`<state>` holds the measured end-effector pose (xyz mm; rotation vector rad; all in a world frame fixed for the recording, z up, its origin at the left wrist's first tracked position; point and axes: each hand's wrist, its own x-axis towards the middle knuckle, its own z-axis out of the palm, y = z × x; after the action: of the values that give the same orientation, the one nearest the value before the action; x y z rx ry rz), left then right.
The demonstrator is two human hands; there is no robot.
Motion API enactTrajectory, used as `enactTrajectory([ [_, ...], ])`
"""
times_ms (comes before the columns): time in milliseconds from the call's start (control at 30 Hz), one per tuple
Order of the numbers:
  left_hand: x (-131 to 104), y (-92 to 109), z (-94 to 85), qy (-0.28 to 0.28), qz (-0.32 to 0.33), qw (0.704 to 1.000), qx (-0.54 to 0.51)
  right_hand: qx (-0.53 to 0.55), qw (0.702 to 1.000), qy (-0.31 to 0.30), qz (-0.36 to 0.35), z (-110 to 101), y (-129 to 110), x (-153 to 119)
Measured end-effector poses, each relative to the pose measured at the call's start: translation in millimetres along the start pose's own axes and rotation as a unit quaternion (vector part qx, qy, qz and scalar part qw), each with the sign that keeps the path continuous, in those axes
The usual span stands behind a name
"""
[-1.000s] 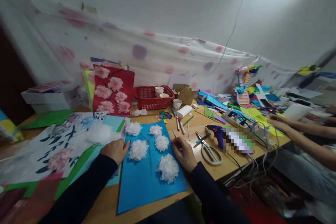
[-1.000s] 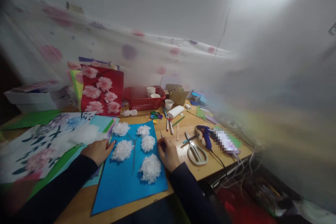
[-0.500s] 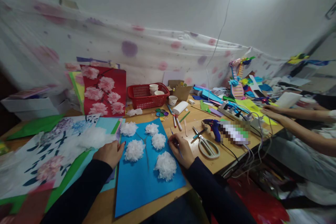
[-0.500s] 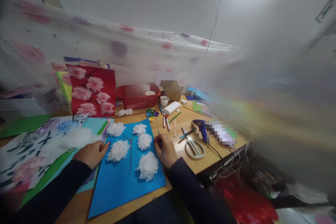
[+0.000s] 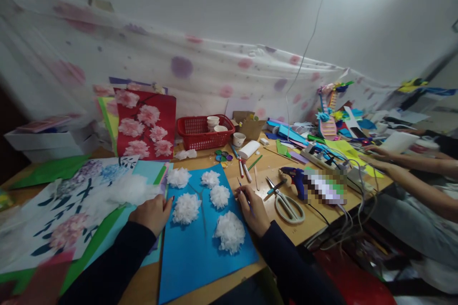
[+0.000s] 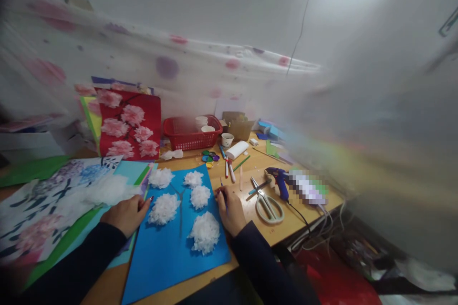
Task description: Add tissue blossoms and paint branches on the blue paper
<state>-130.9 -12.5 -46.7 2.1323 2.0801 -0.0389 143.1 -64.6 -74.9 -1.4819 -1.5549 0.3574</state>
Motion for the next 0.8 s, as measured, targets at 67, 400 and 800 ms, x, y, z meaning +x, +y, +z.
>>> enactTrajectory([
  [67,-2,0,0.0,0.001,-0.003,1.0,0.002,0.012,1.0,0.004,0.008,-5,-2,1],
  [400,-1,0,1.1,0.002,0.004,1.0,0.014,0.099,0.989,0.104,0.019,-40,3,107],
  [800,-3,0,-8.3,-0.046,0.01,0.999,0.009,0.037,0.988,0.041,0.142,15,51,205],
])
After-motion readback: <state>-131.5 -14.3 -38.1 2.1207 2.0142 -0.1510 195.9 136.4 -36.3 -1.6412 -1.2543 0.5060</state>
